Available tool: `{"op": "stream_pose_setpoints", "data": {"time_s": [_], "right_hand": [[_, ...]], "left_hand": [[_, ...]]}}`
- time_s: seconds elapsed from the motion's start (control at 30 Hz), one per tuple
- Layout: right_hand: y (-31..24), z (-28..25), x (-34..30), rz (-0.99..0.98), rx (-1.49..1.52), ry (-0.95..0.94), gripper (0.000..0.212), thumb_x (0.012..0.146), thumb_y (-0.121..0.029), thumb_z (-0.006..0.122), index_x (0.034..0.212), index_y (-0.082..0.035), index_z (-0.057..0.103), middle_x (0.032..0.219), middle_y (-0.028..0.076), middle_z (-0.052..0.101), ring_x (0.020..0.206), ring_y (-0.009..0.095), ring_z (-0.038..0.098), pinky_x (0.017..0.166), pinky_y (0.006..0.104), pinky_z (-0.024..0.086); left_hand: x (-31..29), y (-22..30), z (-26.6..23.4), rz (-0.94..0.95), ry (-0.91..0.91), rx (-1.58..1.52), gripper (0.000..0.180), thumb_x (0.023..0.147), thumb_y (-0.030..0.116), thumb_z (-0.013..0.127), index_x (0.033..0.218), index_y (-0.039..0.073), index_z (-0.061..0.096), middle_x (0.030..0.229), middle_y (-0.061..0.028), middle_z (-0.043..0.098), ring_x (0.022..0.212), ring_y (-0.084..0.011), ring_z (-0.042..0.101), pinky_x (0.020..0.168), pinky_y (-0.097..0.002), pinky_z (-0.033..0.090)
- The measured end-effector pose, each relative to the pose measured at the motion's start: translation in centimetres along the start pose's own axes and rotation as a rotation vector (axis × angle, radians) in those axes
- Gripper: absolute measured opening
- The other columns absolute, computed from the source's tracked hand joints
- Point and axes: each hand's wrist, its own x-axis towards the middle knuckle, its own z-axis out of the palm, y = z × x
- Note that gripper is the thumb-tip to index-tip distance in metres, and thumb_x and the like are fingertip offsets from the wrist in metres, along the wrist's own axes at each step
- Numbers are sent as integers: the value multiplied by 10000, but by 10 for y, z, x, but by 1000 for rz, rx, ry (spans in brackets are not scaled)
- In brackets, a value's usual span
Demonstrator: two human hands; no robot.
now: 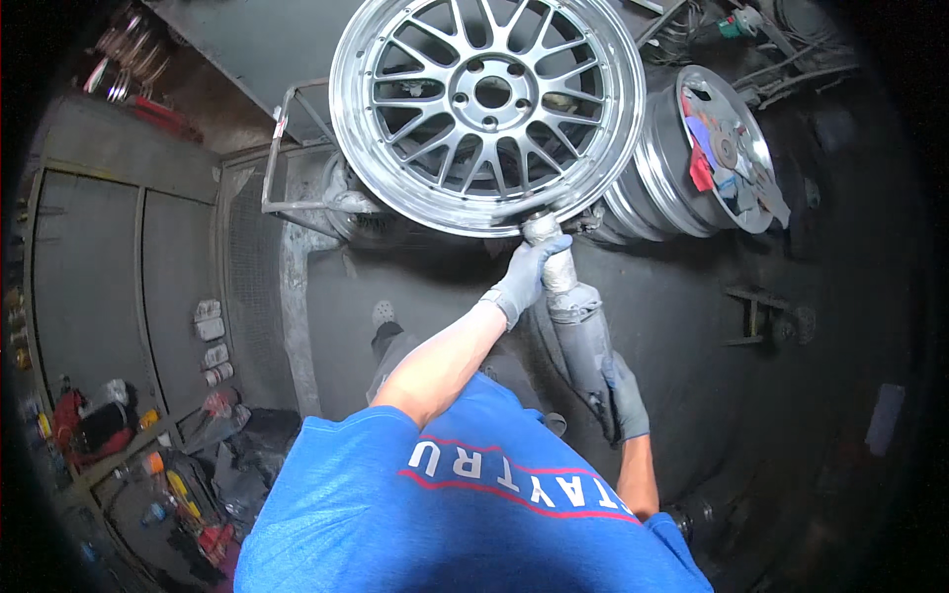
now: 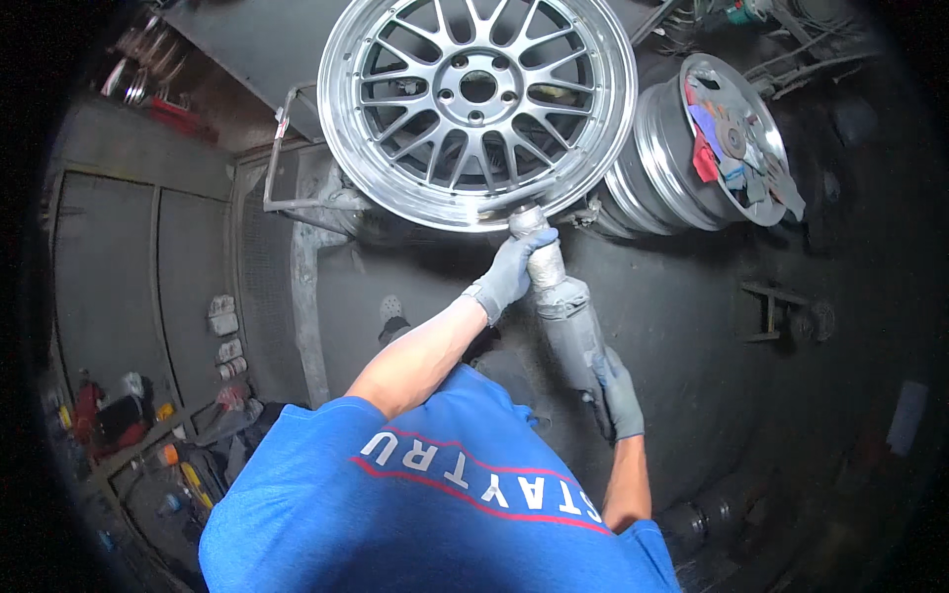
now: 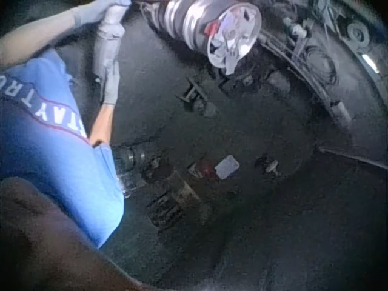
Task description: The person uses a handheld angle grinder with a polishing pad to polish the outer rim of a silver alloy wheel mounted on a stand. The person repeatedly moves the tool along the rim's circumference, occasionally pausing to reposition the wheel or adjust the tool.
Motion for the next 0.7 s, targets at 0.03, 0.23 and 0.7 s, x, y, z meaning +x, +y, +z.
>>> {"op": "stream_pose_setpoints", "data": {"time_s": [0.03,0.23,0.7], "right_hand": [[-5,-16,5,-17,-16,-3,711,1069,-524,701,1601,-73,564,1292,36,717,965,127,669,697,289,551],[8,-62,34,-59,-88,-26,734,1068,-528,706,1613,-63,546,1382,55,690,1117,155,671,739,303,566],[110,136,1,117,402,-124,661,1112,-511,640,1547,-17,586,1352,112,712,1143,194,682,964,351,561]], "left_hand": [[6,-5,6,-5,-3,-12,272,935,147,866,1152,113,705,1036,-25,740,937,-180,725,882,-370,596],[12,-18,19,7,2,-18,272,935,149,864,1149,113,700,1017,-23,736,937,-176,719,882,-359,587],[-52,82,-72,87,169,424,455,854,153,931,1248,85,713,1112,-38,748,993,-184,719,887,-375,597]]}}
